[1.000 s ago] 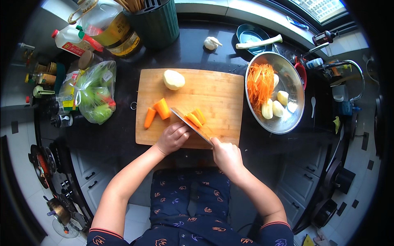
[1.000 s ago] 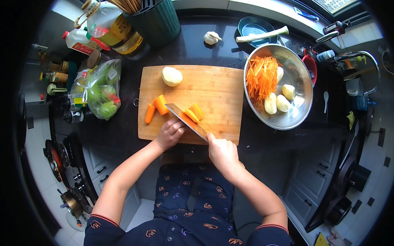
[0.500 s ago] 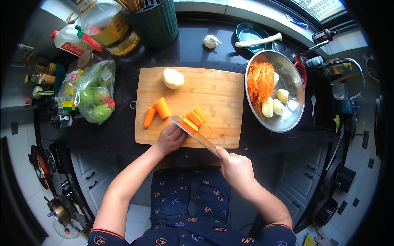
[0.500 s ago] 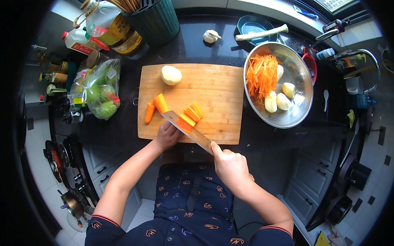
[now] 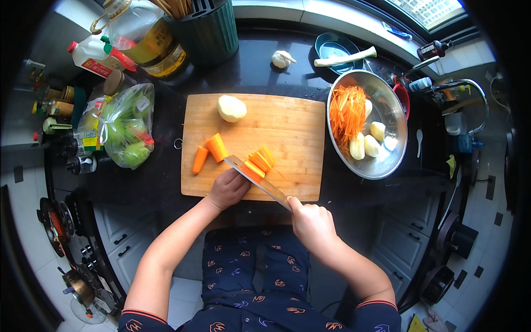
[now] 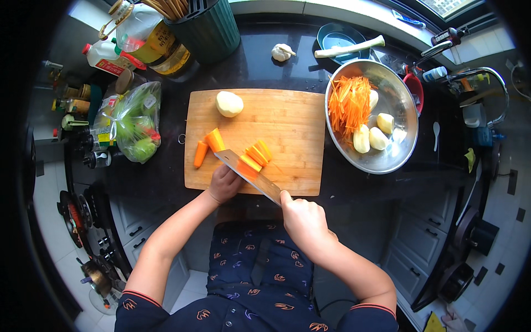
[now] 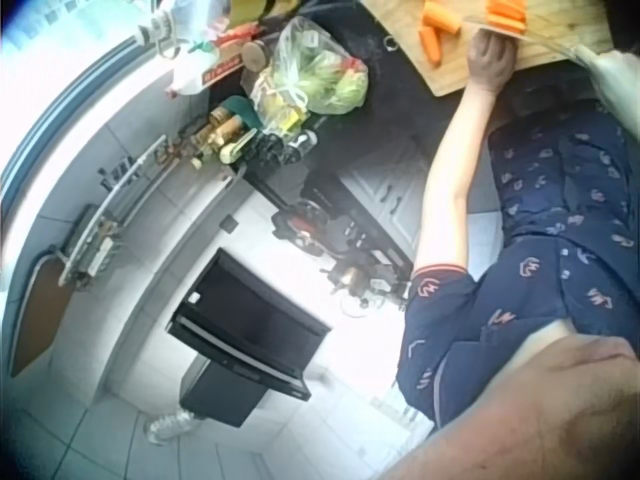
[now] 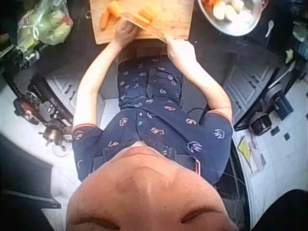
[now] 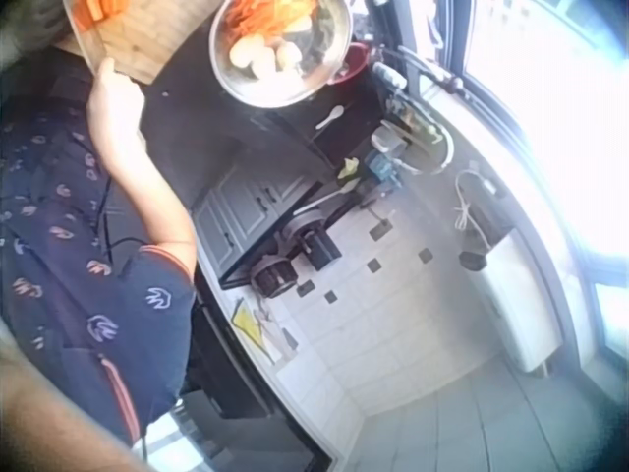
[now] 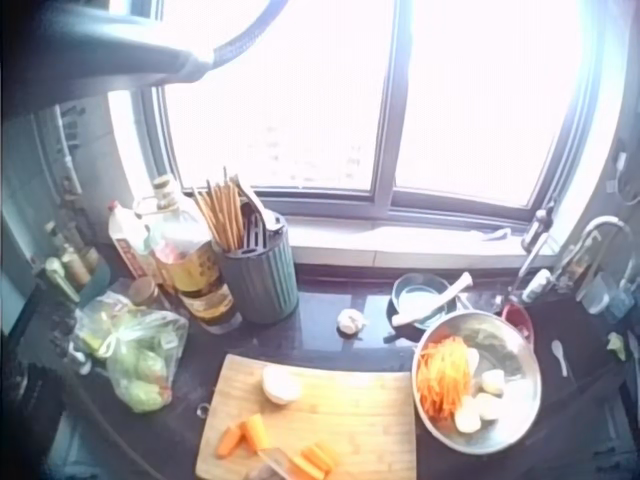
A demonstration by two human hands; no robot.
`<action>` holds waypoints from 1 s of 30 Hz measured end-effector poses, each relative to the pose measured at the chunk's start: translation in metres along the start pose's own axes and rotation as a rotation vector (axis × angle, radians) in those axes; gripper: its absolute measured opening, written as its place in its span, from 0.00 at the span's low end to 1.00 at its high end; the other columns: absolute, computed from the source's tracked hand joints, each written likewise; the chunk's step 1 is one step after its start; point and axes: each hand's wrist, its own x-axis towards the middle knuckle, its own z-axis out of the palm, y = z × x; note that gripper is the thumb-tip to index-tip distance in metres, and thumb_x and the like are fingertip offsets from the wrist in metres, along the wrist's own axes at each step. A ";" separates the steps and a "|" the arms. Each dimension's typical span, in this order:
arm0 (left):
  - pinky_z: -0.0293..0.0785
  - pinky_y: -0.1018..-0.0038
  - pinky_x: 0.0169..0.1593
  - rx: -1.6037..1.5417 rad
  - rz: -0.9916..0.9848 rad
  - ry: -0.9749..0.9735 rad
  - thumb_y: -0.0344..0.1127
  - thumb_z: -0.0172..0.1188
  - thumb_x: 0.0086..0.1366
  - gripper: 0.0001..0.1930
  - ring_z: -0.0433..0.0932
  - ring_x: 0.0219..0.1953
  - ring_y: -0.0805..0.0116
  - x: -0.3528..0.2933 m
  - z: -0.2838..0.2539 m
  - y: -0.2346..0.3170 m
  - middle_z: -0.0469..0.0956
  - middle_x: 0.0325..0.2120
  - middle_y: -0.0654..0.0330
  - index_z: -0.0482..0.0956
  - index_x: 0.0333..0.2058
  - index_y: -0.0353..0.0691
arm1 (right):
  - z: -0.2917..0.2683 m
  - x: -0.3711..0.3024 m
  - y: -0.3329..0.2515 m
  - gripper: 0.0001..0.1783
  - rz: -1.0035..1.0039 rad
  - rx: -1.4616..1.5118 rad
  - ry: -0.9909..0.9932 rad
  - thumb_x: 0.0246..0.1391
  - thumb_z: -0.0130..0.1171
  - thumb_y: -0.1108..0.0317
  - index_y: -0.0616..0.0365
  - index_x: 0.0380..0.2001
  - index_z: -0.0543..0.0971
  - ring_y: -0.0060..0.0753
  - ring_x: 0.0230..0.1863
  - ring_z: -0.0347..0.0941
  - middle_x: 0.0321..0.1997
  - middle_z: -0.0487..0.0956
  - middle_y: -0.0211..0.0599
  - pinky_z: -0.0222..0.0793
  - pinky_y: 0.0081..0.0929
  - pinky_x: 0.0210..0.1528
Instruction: The person uses a cleaver to slice a carrot into thin strips on a wooden cutting board. They gather the sliced carrot and transfer it into a metal bowl containing other vegetables. The person then cuts the remaining carrot into smaller chunks.
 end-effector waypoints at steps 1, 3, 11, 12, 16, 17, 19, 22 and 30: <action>0.82 0.66 0.48 0.003 0.003 -0.004 0.29 0.65 0.54 0.10 0.82 0.46 0.58 -0.001 0.001 0.000 0.81 0.41 0.57 0.84 0.37 0.38 | 0.000 0.003 -0.001 0.10 0.001 -0.004 -0.007 0.57 0.55 0.74 0.59 0.44 0.75 0.57 0.26 0.81 0.23 0.81 0.51 0.78 0.50 0.29; 0.82 0.66 0.49 0.008 0.001 0.006 0.29 0.65 0.54 0.10 0.82 0.46 0.58 0.000 0.002 0.000 0.81 0.41 0.57 0.84 0.37 0.38 | 0.001 0.009 -0.002 0.08 0.005 -0.011 -0.020 0.58 0.54 0.74 0.58 0.41 0.75 0.57 0.26 0.81 0.23 0.81 0.51 0.78 0.51 0.30; 0.82 0.67 0.52 0.042 -0.016 -0.001 0.30 0.64 0.56 0.09 0.81 0.48 0.61 -0.003 0.005 0.001 0.80 0.44 0.60 0.84 0.38 0.40 | 0.019 0.035 -0.007 0.05 -0.051 -0.024 0.093 0.54 0.56 0.75 0.59 0.36 0.73 0.55 0.24 0.82 0.21 0.81 0.50 0.79 0.48 0.28; 0.82 0.68 0.52 0.043 -0.014 0.009 0.31 0.64 0.57 0.10 0.80 0.48 0.62 -0.002 0.004 0.001 0.79 0.44 0.61 0.84 0.39 0.41 | 0.022 0.040 -0.006 0.05 -0.079 -0.038 0.124 0.52 0.57 0.76 0.59 0.34 0.73 0.53 0.24 0.82 0.20 0.81 0.49 0.80 0.46 0.27; 0.82 0.69 0.52 0.078 -0.001 -0.015 0.33 0.62 0.59 0.11 0.78 0.50 0.65 -0.006 0.007 0.001 0.77 0.47 0.64 0.83 0.42 0.46 | 0.040 0.063 0.002 0.06 -0.098 -0.044 0.180 0.52 0.57 0.75 0.59 0.35 0.74 0.52 0.23 0.82 0.20 0.81 0.49 0.80 0.45 0.27; 0.82 0.69 0.53 0.094 0.004 -0.011 0.34 0.61 0.60 0.11 0.77 0.50 0.65 -0.009 0.009 0.003 0.77 0.46 0.64 0.83 0.42 0.48 | 0.043 0.062 0.004 0.07 -0.103 -0.050 0.179 0.52 0.57 0.75 0.59 0.36 0.74 0.52 0.23 0.82 0.20 0.81 0.49 0.80 0.46 0.27; 0.82 0.70 0.53 0.057 -0.012 -0.002 0.34 0.61 0.59 0.11 0.77 0.50 0.65 -0.013 0.012 0.001 0.77 0.46 0.64 0.83 0.42 0.48 | 0.046 0.058 0.004 0.09 -0.107 -0.049 0.185 0.53 0.57 0.74 0.60 0.39 0.75 0.52 0.23 0.82 0.21 0.81 0.49 0.80 0.45 0.27; 0.82 0.69 0.52 0.038 0.000 0.011 0.34 0.63 0.58 0.10 0.78 0.49 0.64 -0.008 0.011 0.000 0.78 0.45 0.63 0.83 0.40 0.46 | 0.041 0.052 0.002 0.12 -0.112 -0.027 0.203 0.56 0.56 0.73 0.60 0.44 0.77 0.53 0.23 0.82 0.21 0.81 0.49 0.79 0.45 0.26; 0.81 0.66 0.48 0.007 -0.026 -0.005 0.30 0.65 0.56 0.08 0.81 0.42 0.58 -0.003 0.004 0.001 0.81 0.40 0.56 0.84 0.36 0.38 | 0.007 0.003 0.002 0.19 -0.099 0.023 0.183 0.57 0.60 0.72 0.56 0.53 0.79 0.51 0.22 0.81 0.23 0.81 0.47 0.79 0.44 0.25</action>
